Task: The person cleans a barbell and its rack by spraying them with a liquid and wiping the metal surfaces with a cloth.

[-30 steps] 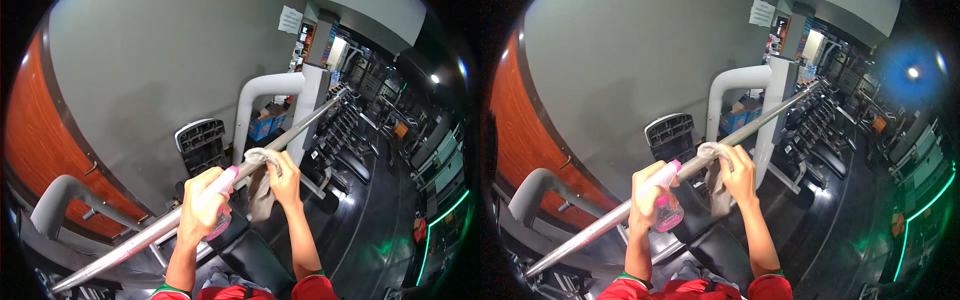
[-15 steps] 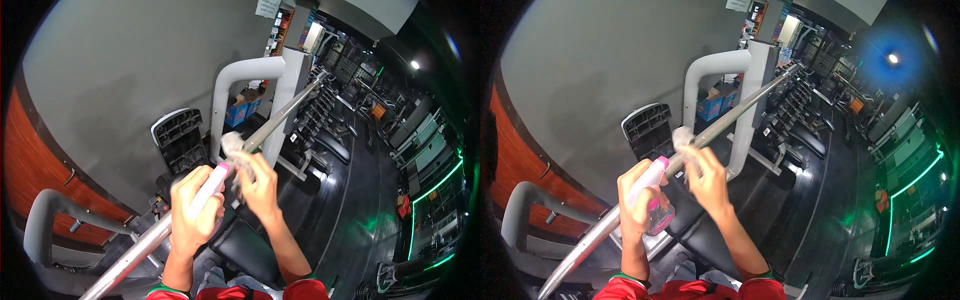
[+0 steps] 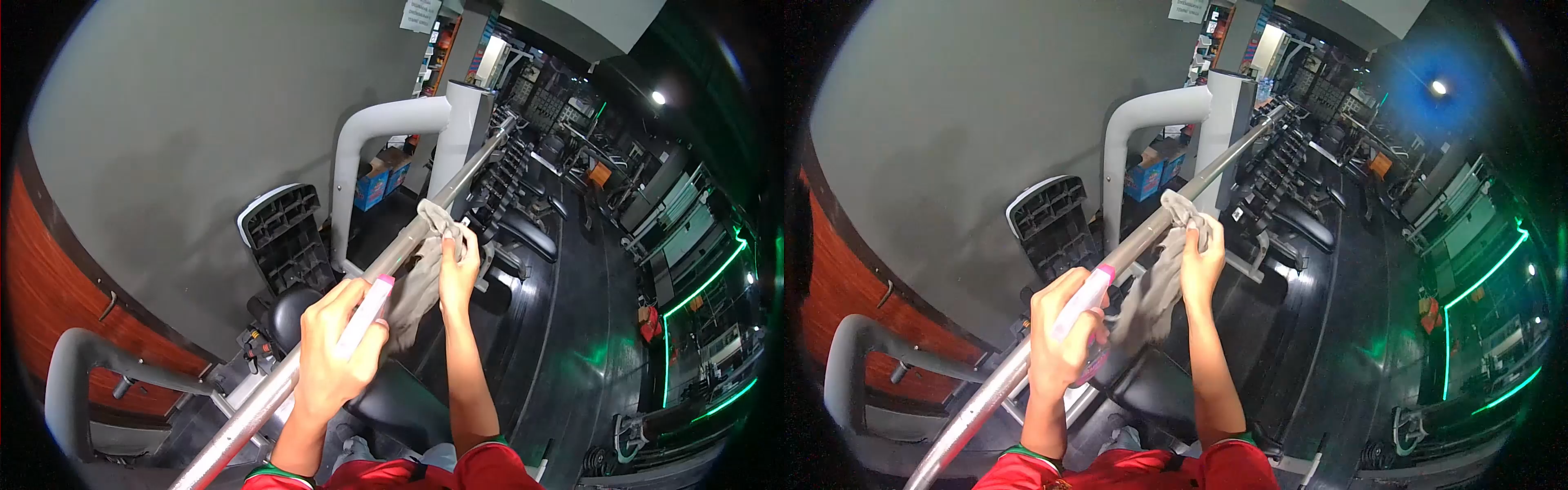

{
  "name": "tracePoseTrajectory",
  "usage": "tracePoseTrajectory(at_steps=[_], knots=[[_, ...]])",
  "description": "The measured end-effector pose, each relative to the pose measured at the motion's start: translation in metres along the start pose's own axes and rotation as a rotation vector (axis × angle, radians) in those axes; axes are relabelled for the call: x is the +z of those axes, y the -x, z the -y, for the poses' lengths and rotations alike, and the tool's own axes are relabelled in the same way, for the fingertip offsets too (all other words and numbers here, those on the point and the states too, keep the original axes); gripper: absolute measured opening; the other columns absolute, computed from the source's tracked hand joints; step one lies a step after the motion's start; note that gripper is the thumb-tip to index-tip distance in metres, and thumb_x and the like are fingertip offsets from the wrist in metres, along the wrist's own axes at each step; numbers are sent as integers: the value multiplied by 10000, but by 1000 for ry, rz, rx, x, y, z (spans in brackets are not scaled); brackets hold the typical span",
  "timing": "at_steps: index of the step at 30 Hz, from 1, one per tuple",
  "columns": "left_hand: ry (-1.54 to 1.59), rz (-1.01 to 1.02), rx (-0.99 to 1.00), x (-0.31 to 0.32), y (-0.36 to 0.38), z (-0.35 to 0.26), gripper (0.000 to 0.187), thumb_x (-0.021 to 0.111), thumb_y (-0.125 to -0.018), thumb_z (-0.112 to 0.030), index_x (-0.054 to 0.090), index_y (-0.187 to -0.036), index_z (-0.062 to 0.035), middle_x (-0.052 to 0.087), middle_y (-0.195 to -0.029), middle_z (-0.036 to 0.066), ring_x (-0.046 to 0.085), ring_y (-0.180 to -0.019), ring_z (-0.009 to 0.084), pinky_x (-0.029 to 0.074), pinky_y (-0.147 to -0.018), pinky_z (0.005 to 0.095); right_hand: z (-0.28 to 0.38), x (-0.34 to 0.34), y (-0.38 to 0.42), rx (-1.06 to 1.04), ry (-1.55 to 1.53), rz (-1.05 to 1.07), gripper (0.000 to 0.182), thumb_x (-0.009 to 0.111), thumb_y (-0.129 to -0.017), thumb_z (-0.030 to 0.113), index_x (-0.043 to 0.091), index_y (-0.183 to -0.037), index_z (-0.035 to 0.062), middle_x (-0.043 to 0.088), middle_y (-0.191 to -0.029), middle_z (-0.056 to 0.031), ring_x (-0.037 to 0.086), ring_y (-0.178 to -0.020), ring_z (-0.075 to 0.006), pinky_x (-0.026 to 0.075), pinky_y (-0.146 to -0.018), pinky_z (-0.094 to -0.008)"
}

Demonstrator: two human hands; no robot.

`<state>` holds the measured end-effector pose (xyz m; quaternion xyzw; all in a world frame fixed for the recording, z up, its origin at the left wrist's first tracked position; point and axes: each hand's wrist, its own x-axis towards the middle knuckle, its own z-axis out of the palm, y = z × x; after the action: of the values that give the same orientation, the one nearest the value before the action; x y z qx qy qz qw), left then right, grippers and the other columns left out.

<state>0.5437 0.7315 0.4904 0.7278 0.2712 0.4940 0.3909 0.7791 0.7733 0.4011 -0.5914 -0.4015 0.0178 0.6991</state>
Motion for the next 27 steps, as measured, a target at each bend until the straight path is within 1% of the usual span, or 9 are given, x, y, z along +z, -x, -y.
tracePoseTrajectory(at_steps=[3,7,9,10,12,15,20,25,27], knots=[[31,20,-7,-2,2,2,187,521,-722,-109,566,-782,63,535,-675,107,575,-488,184,431,-503,312,-5,-2,20,434,-473,15,301,569,-1015,120,544,-1303,36,623,-1189,-75,587,-1041,-113,464,-930,-279],[55,7,15,-1,3,2,189,522,-726,-114,562,-777,64,530,-671,106,576,-484,181,433,-500,312,19,11,37,518,-596,211,324,491,-1065,196,571,-1308,-3,654,-1167,-44,587,-1086,-123,446,-975,-293],[81,52,-68,-2,3,1,203,587,-740,-102,588,-866,56,558,-783,225,564,-683,428,459,-635,440,24,15,48,460,-442,284,306,473,-1072,195,574,-1296,13,651,-1170,-51,582,-1086,-121,440,-981,-300],[79,50,-60,-2,2,2,203,587,-740,-102,588,-866,56,558,-783,225,564,-683,428,459,-635,440,29,15,57,525,-432,354,292,451,-1071,164,571,-1292,16,649,-1179,-61,577,-1087,-122,439,-977,-301],[58,4,13,3,1,6,187,521,-753,-134,558,-769,49,531,-677,99,587,-485,182,440,-501,316,33,19,80,492,-445,401,299,443,-1052,166,569,-1282,20,652,-1153,-66,586,-1053,-132,450,-950,-307],[67,4,26,3,1,6,198,525,-771,-153,560,-769,42,536,-682,92,593,-492,178,445,-503,315,45,21,107,303,-228,421,297,447,-1039,207,586,-1246,45,641,-1061,-48,575,-938,-133,460,-869,-309],[69,22,2,4,0,7,209,530,-777,-163,564,-775,43,547,-688,89,596,-491,170,453,-502,305,41,18,78,418,-429,447,280,407,-1039,194,596,-1176,40,623,-1045,-23,547,-935,-111,440,-822,-278],[58,15,31,4,-1,10,207,530,-777,-156,568,-776,48,553,-684,90,596,-486,169,456,-492,302,-22,22,35,403,-284,297,356,316,-1071,177,600,-1196,4,659,-1136,-103,636,-1032,-171,503,-928,-324],[99,46,-60,3,0,6,216,581,-762,-118,587,-877,65,568,-783,248,587,-728,457,475,-662,454,-12,20,26,433,-438,320,383,289,-1079,188,602,-1195,0,667,-1125,-105,651,-1021,-179,512,-936,-323]])
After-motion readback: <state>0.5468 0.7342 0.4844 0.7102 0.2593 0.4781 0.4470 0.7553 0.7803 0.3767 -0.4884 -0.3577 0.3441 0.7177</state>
